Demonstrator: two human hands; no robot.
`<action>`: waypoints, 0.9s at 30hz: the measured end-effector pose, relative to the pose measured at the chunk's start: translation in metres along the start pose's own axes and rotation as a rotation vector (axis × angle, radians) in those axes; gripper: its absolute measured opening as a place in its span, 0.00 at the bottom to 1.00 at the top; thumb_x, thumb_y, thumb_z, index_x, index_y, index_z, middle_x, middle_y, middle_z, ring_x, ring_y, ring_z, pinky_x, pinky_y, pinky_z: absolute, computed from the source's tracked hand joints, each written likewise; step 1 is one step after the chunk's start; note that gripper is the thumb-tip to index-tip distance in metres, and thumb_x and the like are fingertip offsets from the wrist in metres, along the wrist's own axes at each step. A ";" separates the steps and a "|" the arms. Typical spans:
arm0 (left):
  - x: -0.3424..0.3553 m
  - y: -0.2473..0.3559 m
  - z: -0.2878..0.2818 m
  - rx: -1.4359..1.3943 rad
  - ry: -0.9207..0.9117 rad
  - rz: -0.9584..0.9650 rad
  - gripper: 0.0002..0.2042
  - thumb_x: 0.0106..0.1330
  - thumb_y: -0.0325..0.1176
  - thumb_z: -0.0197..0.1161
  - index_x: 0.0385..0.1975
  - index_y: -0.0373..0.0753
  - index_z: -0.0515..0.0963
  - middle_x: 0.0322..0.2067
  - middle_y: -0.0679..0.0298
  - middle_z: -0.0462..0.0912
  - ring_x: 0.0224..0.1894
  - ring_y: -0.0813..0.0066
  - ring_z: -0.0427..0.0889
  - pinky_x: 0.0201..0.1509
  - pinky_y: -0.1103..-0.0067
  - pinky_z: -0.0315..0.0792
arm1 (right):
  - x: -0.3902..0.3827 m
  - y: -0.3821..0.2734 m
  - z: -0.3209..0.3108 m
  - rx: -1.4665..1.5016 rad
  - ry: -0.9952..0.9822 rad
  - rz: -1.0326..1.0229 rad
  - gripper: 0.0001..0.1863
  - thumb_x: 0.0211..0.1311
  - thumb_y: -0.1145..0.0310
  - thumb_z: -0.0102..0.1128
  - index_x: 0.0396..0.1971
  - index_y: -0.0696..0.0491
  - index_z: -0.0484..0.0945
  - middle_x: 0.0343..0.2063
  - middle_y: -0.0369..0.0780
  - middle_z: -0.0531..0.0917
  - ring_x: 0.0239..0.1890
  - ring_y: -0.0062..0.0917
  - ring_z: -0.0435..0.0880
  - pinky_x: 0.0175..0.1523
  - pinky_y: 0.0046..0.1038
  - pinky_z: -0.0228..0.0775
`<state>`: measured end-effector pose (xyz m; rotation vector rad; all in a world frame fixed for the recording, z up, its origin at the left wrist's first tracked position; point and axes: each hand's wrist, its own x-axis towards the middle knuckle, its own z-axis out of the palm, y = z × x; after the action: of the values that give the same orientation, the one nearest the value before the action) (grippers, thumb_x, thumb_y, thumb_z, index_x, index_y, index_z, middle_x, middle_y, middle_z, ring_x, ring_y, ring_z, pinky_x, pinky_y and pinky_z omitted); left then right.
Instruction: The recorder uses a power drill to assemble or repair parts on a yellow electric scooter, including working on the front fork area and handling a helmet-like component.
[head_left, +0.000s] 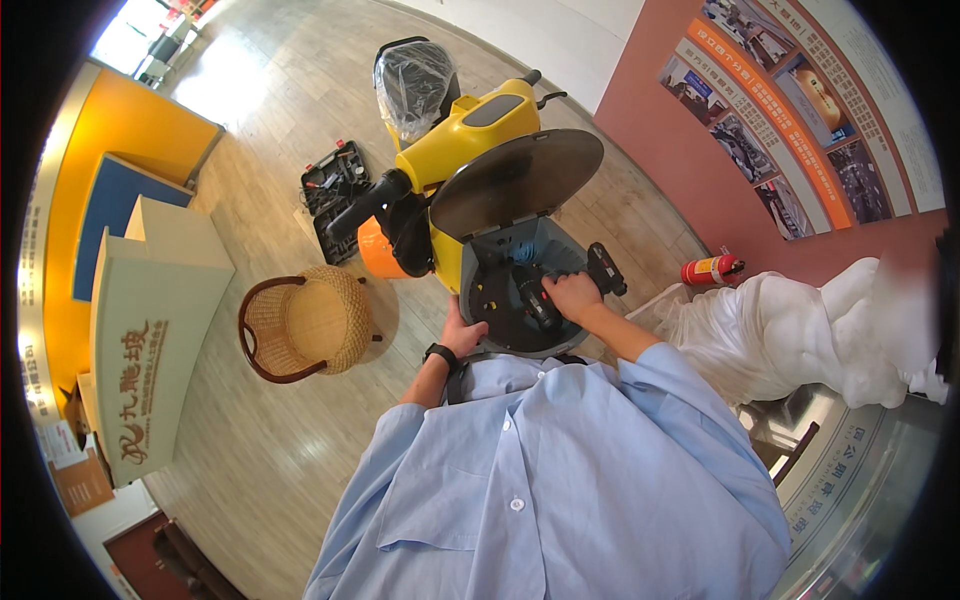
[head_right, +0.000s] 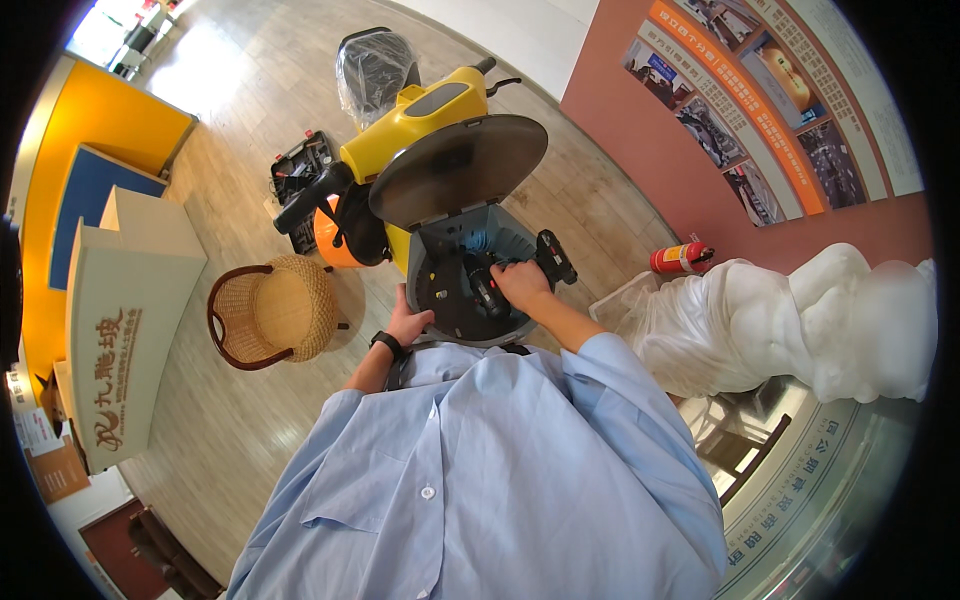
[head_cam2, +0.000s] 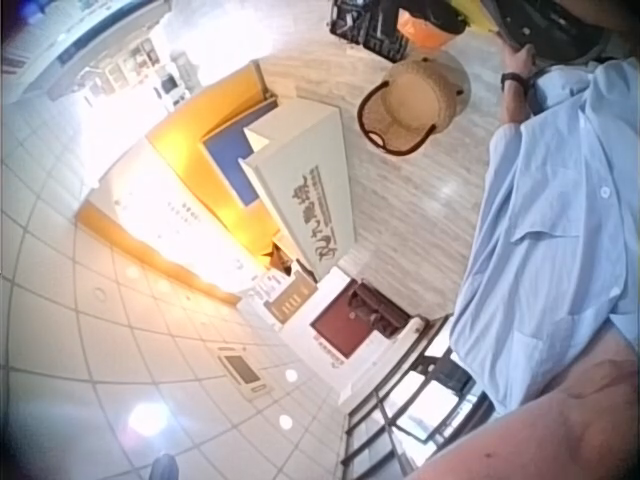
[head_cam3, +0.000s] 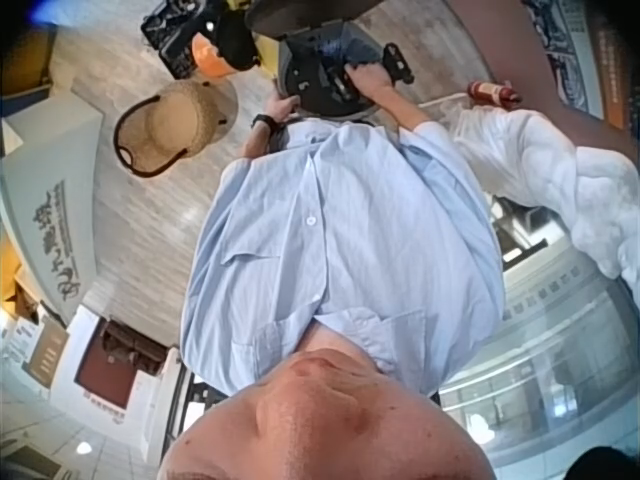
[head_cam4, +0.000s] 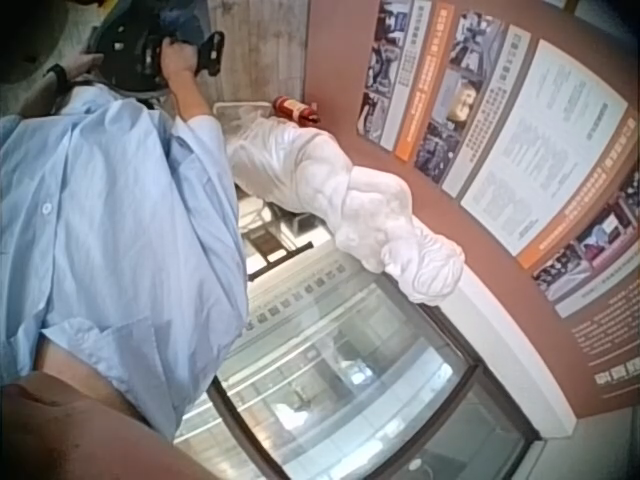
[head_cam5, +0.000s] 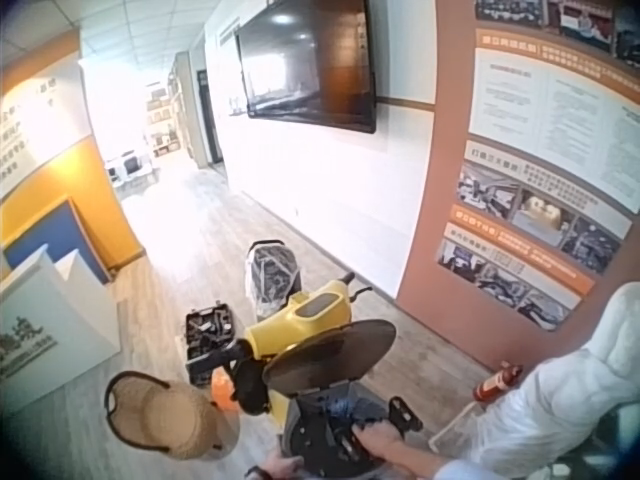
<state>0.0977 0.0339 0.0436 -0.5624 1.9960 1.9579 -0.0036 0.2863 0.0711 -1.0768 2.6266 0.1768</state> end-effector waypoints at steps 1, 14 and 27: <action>-0.001 0.005 0.002 0.008 0.000 -0.010 0.32 0.44 0.21 0.61 0.52 0.37 0.55 0.35 0.57 0.75 0.28 0.70 0.78 0.28 0.77 0.75 | -0.001 0.000 0.000 0.011 0.008 0.012 0.12 0.55 0.68 0.54 0.41 0.51 0.72 0.28 0.40 0.83 0.32 0.32 0.84 0.36 0.35 0.75; -0.005 0.018 0.004 0.044 -0.028 -0.060 0.28 0.46 0.22 0.61 0.48 0.36 0.56 0.38 0.56 0.74 0.39 0.70 0.77 0.39 0.76 0.75 | -0.006 0.000 0.002 0.011 0.034 0.014 0.12 0.56 0.68 0.53 0.41 0.51 0.72 0.28 0.41 0.83 0.32 0.32 0.84 0.35 0.34 0.75; -0.003 0.010 0.004 0.071 0.002 -0.013 0.28 0.46 0.23 0.62 0.48 0.38 0.57 0.35 0.57 0.75 0.35 0.70 0.77 0.36 0.77 0.74 | -0.010 -0.002 0.008 0.036 0.018 0.025 0.19 0.51 0.69 0.58 0.45 0.51 0.71 0.30 0.41 0.82 0.34 0.33 0.83 0.38 0.35 0.73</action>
<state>0.0953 0.0379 0.0540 -0.5587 2.0489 1.8719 0.0063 0.2933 0.0667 -1.0394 2.6500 0.1253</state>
